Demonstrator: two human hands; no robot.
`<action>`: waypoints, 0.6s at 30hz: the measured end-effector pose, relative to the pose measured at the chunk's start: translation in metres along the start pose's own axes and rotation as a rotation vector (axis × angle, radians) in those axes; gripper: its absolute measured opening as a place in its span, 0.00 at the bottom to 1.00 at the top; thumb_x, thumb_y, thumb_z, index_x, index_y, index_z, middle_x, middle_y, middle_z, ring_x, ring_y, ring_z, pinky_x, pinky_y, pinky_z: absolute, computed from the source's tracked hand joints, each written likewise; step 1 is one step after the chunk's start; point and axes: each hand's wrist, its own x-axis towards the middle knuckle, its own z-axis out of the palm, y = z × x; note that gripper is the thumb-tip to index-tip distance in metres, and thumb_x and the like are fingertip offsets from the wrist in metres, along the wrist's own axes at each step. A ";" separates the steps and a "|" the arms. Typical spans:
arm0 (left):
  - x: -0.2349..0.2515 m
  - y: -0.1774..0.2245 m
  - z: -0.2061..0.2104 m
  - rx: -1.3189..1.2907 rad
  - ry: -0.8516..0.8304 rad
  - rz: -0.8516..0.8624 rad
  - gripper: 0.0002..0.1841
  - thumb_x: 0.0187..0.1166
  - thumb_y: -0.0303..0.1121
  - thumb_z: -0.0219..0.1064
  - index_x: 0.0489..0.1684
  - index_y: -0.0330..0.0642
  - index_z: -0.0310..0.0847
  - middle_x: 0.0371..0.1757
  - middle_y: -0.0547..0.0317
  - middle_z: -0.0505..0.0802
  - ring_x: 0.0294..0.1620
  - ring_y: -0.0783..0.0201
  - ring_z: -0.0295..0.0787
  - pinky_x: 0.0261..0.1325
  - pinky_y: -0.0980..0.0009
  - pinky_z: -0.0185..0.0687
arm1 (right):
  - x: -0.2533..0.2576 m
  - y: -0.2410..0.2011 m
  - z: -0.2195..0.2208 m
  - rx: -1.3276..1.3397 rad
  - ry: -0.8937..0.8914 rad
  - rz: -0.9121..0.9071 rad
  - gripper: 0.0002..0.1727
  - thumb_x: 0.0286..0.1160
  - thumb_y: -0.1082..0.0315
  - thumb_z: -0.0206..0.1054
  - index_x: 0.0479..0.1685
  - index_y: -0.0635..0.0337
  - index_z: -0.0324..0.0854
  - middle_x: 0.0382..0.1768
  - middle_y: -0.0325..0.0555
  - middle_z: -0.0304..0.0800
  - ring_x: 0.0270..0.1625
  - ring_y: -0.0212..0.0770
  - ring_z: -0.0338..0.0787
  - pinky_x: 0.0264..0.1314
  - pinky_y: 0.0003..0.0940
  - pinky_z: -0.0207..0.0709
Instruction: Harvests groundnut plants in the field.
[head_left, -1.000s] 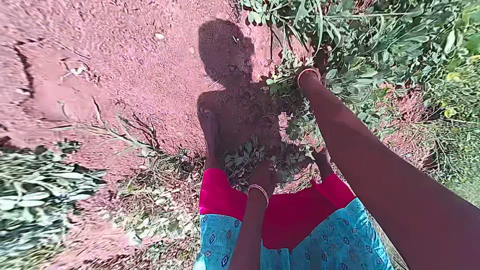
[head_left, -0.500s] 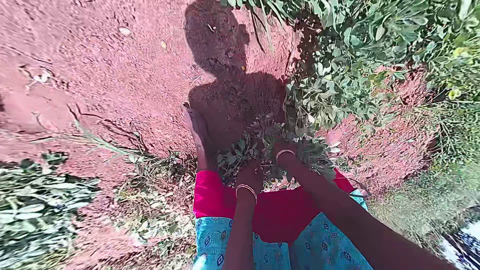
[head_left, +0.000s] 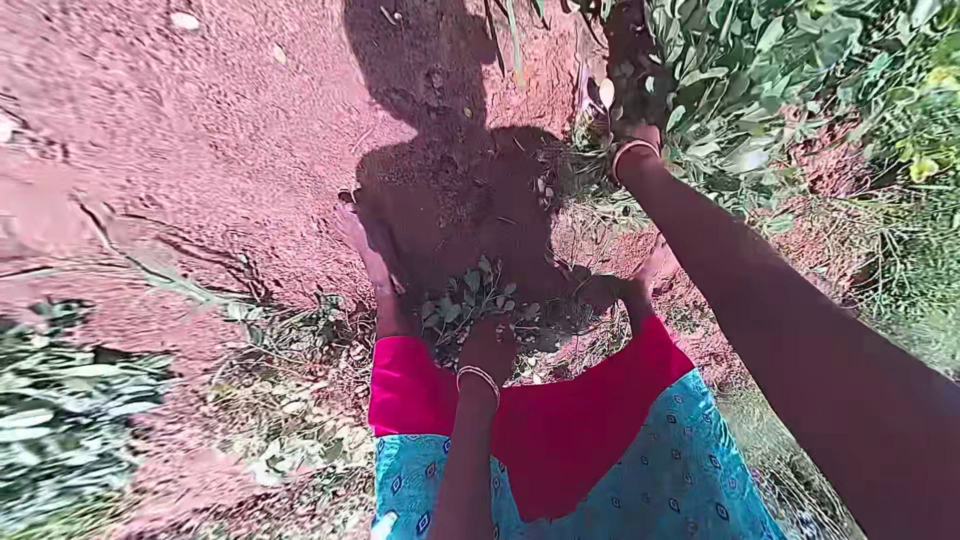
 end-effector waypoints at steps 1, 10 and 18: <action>0.002 0.000 0.000 -0.002 0.009 0.005 0.23 0.93 0.38 0.50 0.81 0.36 0.71 0.80 0.37 0.79 0.80 0.43 0.76 0.83 0.46 0.67 | 0.003 0.008 -0.001 -0.054 -0.041 0.013 0.30 0.78 0.66 0.70 0.78 0.72 0.72 0.78 0.71 0.76 0.82 0.69 0.76 0.78 0.67 0.71; -0.005 0.001 -0.006 -0.025 0.049 0.026 0.22 0.93 0.37 0.51 0.79 0.36 0.74 0.77 0.39 0.82 0.79 0.46 0.78 0.83 0.49 0.67 | -0.041 -0.003 0.017 0.026 -0.086 0.046 0.20 0.81 0.61 0.66 0.63 0.64 0.86 0.67 0.65 0.87 0.71 0.66 0.86 0.66 0.70 0.77; 0.009 0.003 -0.001 0.006 -0.045 -0.070 0.24 0.94 0.41 0.50 0.82 0.37 0.70 0.78 0.37 0.81 0.82 0.42 0.74 0.84 0.44 0.65 | -0.164 0.037 0.101 0.007 -0.548 0.002 0.30 0.81 0.69 0.66 0.84 0.66 0.70 0.76 0.71 0.78 0.79 0.70 0.78 0.78 0.68 0.71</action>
